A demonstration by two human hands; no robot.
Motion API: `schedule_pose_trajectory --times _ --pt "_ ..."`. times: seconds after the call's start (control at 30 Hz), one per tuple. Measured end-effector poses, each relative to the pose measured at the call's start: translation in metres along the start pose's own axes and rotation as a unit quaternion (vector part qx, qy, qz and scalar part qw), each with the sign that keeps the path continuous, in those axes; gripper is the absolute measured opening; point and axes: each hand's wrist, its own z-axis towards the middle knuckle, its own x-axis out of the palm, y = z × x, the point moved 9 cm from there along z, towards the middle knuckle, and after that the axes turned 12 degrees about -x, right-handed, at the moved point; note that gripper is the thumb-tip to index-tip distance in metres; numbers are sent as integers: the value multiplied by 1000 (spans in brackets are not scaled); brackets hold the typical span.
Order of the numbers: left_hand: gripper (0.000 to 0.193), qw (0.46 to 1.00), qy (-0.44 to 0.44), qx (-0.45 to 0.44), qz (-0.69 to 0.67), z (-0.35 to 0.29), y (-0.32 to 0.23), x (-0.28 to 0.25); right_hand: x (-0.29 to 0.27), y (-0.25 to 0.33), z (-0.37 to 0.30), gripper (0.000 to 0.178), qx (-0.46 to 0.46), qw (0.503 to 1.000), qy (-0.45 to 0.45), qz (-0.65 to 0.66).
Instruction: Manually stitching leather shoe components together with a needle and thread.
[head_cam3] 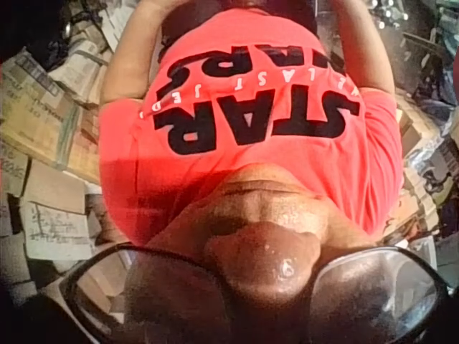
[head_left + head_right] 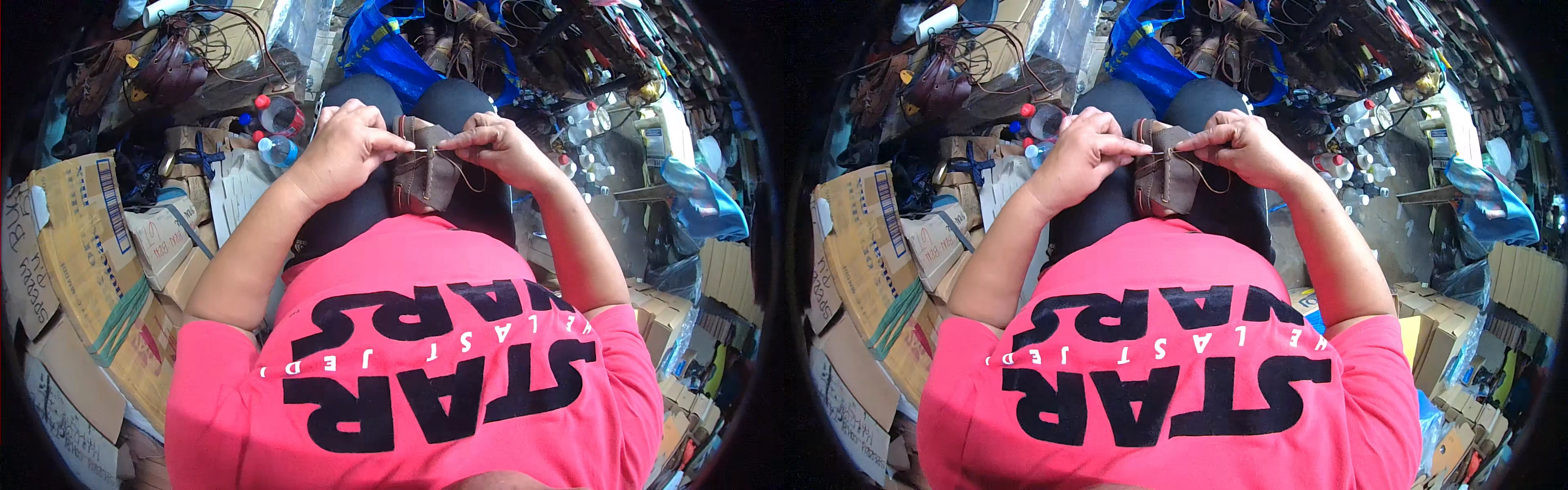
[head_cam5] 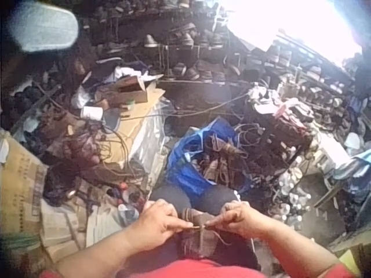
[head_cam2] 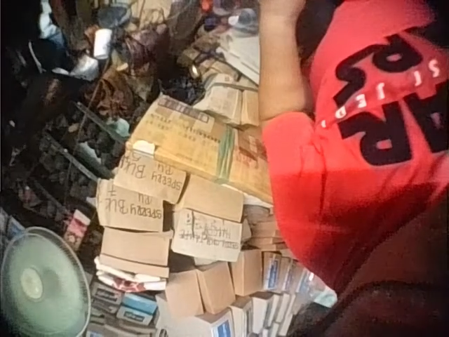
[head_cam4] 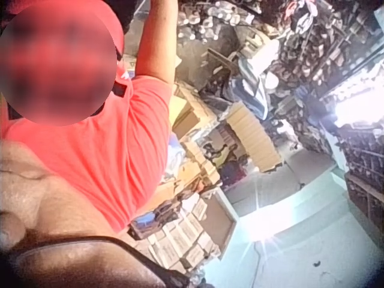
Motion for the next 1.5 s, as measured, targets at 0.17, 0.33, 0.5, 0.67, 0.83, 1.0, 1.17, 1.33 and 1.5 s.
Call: schedule_pose_trajectory --times 0.17,0.33,0.5,0.67,0.83,1.0,1.17,1.33,1.5 --pt "23 996 24 1 -90 14 16 16 5 -13 3 25 0 998 -10 54" --pt "21 997 -13 39 -71 12 4 8 3 -4 3 24 14 999 6 41" --pt "19 997 -15 -7 -73 1 9 11 1 3 2 26 -2 1000 -28 1" --pt "14 991 -44 -94 -81 1 8 17 10 10 0 27 -55 992 -80 -76" --pt "15 986 -53 -125 -96 3 10 21 19 -8 -3 17 85 986 -120 75" --pt "13 992 -80 -45 -89 16 -2 12 23 -17 4 12 141 964 -111 194" --pt "12 976 -47 -59 -204 6 15 4 -3 -6 1 13 71 989 -72 109" --pt "8 999 -1 -52 5 3 -15 -3 -1 21 8 10 33 999 2 -4" --pt "12 985 26 26 167 9 -39 17 18 46 25 10 -66 950 123 -279"
